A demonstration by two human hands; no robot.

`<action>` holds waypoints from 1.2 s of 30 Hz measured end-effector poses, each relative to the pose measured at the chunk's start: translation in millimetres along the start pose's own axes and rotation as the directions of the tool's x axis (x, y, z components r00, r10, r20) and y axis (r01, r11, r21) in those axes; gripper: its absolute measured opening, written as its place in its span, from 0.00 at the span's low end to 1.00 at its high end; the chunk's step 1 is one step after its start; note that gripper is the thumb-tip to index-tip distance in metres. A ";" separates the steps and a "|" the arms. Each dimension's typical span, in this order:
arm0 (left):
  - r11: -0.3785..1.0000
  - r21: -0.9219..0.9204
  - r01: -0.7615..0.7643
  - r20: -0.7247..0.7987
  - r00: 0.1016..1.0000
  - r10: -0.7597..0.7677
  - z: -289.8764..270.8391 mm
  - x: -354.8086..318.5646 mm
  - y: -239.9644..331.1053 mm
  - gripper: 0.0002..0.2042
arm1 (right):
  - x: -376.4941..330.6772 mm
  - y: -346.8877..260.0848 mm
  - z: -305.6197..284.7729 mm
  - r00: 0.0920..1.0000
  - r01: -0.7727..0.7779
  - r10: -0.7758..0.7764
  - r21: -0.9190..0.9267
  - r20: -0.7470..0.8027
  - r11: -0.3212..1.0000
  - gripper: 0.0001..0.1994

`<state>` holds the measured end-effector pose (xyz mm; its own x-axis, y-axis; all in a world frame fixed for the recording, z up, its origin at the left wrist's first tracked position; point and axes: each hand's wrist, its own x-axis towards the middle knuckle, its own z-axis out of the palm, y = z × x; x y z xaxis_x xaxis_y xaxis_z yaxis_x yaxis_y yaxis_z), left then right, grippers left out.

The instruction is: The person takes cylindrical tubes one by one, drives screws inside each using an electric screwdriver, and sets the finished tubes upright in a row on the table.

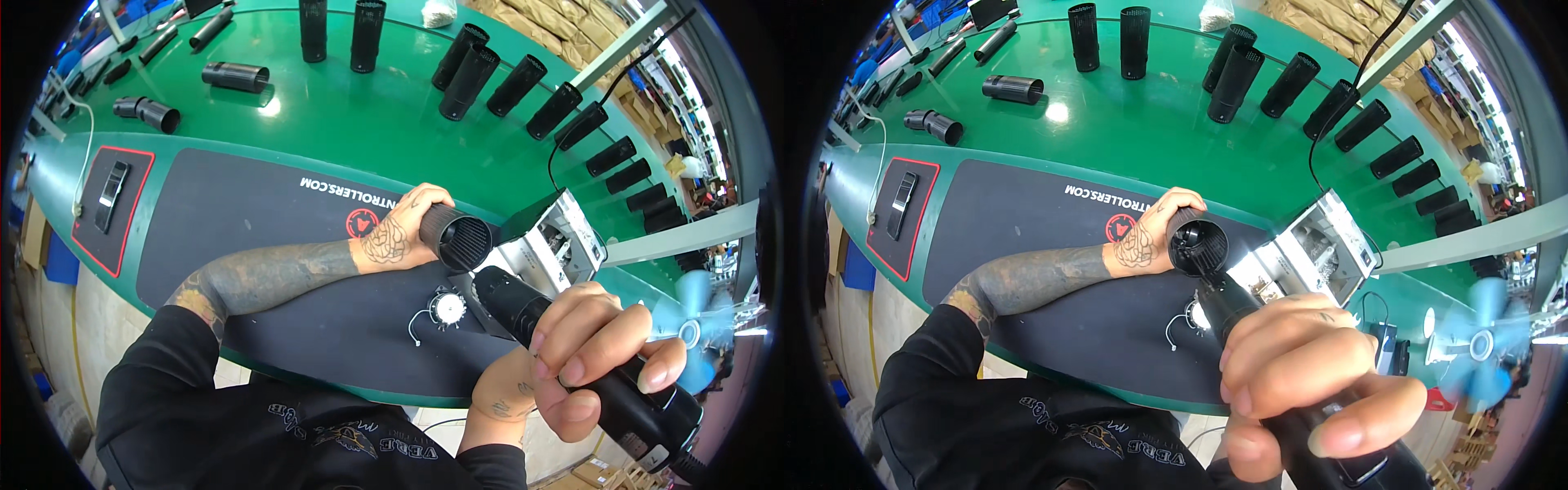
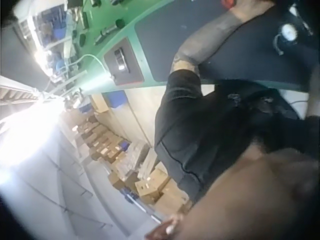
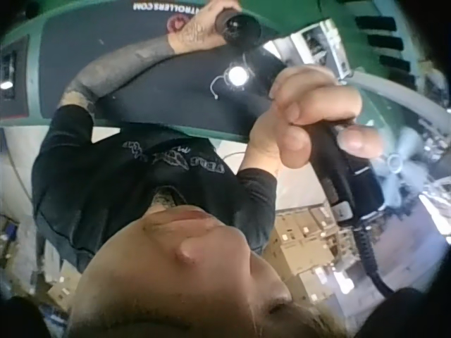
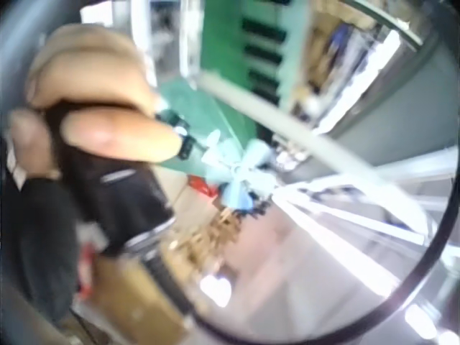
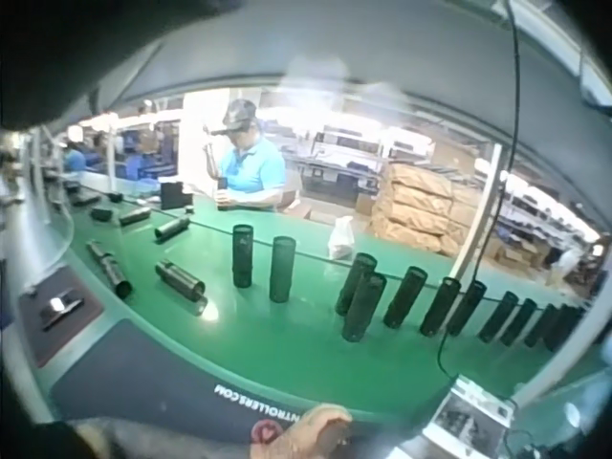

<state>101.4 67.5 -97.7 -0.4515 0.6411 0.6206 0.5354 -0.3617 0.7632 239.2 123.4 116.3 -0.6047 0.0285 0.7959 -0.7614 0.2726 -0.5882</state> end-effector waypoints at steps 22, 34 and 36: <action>0.630 0.520 0.576 -0.373 0.817 -0.440 -206.3 149.5 -92.7 0.41 | -19.3 -100.6 -55.1 0.924 0.347 -0.268 0.303 -0.273 0.888 0.16; 0.758 0.275 0.591 -0.397 0.788 -0.471 -155.0 193.9 -253.9 0.18 | -41.1 -102.0 -109.6 0.979 -0.084 0.090 0.038 -0.185 0.996 0.16; 0.796 0.220 0.563 -0.423 0.791 -0.443 -135.3 188.0 -235.0 0.20 | -39.2 -89.7 -107.1 0.981 -0.099 0.086 -0.069 -0.174 0.993 0.17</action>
<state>-205.9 181.5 -136.1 -0.8957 0.3811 0.2290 0.3291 0.2220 0.9178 356.2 200.9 153.3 -0.6180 0.2189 0.7551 -0.6798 0.3337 -0.6531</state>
